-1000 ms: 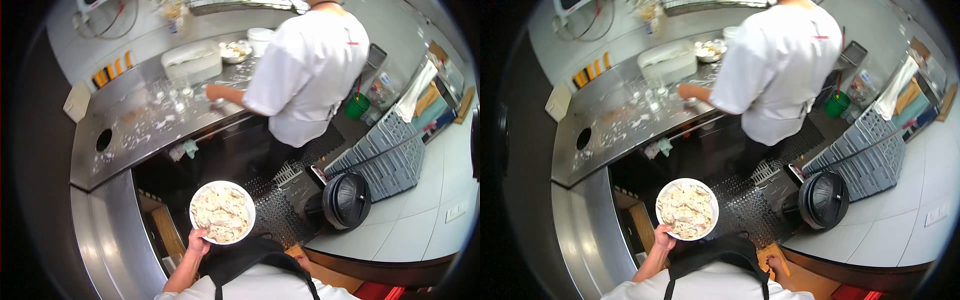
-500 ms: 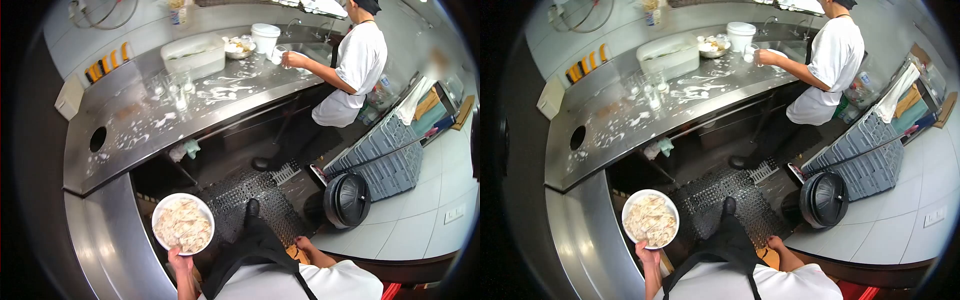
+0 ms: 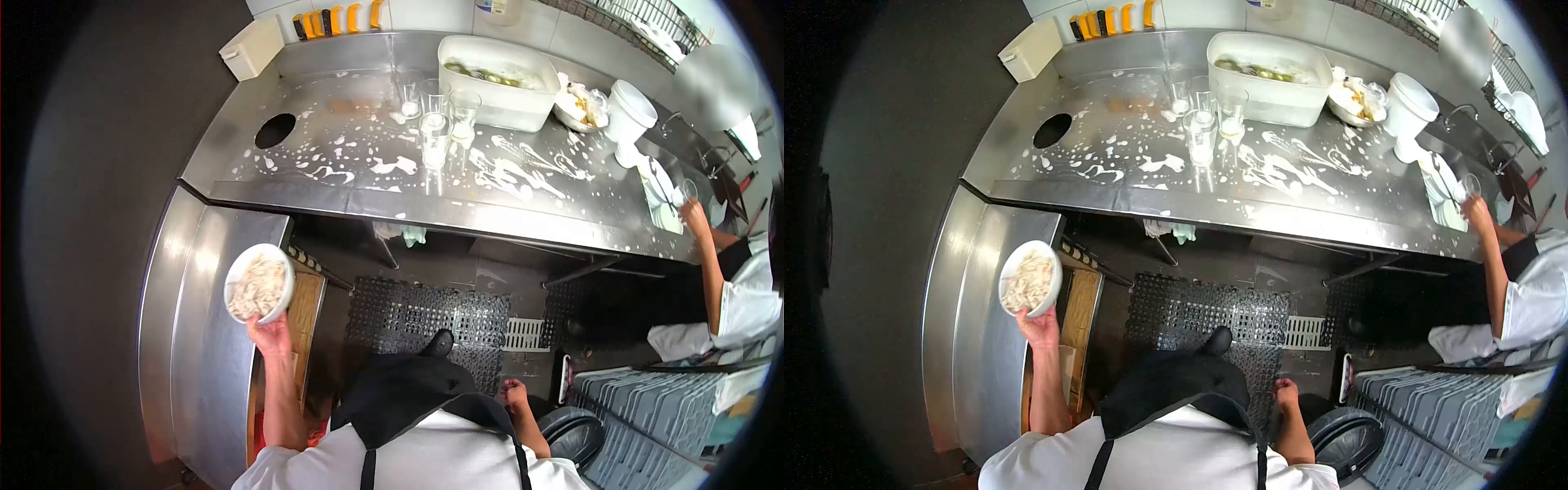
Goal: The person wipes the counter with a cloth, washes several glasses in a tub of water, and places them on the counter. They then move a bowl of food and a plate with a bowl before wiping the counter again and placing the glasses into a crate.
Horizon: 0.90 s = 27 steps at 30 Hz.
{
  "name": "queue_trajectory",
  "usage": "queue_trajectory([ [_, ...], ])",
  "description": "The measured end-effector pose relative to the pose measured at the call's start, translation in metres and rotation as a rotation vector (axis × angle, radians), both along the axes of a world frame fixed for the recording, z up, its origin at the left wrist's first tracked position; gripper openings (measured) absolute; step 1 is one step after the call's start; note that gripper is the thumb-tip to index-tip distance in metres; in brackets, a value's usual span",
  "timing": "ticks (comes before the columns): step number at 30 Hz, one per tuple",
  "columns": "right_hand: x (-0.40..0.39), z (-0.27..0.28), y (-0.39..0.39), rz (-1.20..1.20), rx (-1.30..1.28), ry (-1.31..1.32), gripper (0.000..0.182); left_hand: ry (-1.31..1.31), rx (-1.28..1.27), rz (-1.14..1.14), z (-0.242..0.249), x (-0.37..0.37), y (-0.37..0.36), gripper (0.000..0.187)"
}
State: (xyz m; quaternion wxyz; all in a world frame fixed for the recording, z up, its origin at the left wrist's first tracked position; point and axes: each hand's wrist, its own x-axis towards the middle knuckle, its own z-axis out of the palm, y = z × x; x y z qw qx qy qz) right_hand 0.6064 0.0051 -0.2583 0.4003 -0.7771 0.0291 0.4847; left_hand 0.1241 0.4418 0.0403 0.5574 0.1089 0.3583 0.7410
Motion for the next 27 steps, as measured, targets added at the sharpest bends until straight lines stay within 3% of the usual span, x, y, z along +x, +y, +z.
queue_trajectory([
  [2, 0.026, -0.008, -0.001, -0.035, -0.024, -0.026, 0.007, 0.053, 0.038, 0.086, -0.019, -0.031, 0.011, 0.070],
  [7, 0.062, 0.042, 0.021, 0.006, -0.111, -0.110, 0.009, -0.056, 0.083, 0.304, -0.027, -0.089, 0.009, 0.055],
  [8, 0.064, 0.036, 0.017, 0.056, -0.152, -0.157, 0.011, 0.262, 0.141, 0.309, -0.049, -0.114, 0.011, 0.060],
  [10, 0.066, -0.010, 0.000, 0.174, -0.190, -0.245, 0.015, 0.294, 0.091, 0.368, -0.086, -0.180, 0.031, 0.049],
  [11, 0.062, 0.013, 0.011, 0.221, -0.290, -0.288, 0.015, 0.310, 0.065, 0.397, -0.096, -0.203, 0.038, 0.046],
  [12, 0.057, 0.032, 0.027, 0.288, -0.392, -0.317, 0.016, 0.407, -0.026, 0.430, -0.089, -0.203, 0.042, 0.045],
  [15, 0.049, 0.038, 0.050, 0.263, -0.341, -0.474, 0.018, 0.654, -0.257, 0.452, -0.078, -0.189, 0.048, 0.045],
  [17, 0.044, 0.057, 0.067, 0.214, -0.331, -0.328, 0.020, 0.741, -0.352, 0.442, -0.080, -0.188, 0.056, 0.044],
  [27, 0.011, 0.060, 0.075, 0.267, -0.343, -0.281, 0.023, 0.799, -0.456, 0.343, -0.076, -0.178, 0.085, 0.043],
])
